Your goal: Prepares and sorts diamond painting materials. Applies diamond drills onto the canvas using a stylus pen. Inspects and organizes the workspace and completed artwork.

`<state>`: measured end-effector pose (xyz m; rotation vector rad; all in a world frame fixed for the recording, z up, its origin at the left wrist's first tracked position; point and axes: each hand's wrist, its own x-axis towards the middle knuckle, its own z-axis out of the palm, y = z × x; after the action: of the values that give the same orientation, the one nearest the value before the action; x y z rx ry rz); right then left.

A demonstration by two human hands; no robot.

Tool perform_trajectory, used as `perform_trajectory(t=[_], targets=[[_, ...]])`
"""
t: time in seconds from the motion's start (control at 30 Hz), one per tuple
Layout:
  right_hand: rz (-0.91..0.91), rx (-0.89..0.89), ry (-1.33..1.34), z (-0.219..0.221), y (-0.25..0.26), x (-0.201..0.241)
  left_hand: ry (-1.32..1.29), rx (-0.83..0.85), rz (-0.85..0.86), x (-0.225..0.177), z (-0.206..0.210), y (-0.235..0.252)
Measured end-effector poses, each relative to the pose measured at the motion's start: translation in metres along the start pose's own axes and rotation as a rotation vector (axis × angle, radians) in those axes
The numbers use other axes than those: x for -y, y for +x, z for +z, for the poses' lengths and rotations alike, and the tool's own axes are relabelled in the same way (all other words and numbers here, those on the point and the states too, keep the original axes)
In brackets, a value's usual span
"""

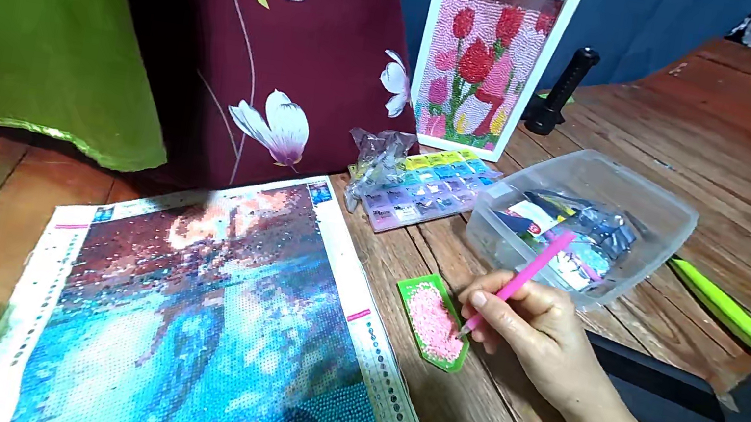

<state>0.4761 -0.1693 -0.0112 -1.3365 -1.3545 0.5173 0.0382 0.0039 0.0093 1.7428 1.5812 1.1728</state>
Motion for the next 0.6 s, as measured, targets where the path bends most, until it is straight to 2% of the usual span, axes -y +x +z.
perform_trajectory(t=[0.13,0.4,0.6], targets=[[-0.047,0.046,-0.031,0.001,0.002,-0.005,-0.002,0.019,0.129,0.012,-0.006,0.0],[-0.076,0.119,-0.169,0.0,0.001,-0.013,0.026,-0.005,0.082,0.008,-0.004,-0.003],[-0.117,0.078,-0.058,0.0,0.002,-0.01,0.031,-0.021,0.071,0.007,-0.004,-0.004]])
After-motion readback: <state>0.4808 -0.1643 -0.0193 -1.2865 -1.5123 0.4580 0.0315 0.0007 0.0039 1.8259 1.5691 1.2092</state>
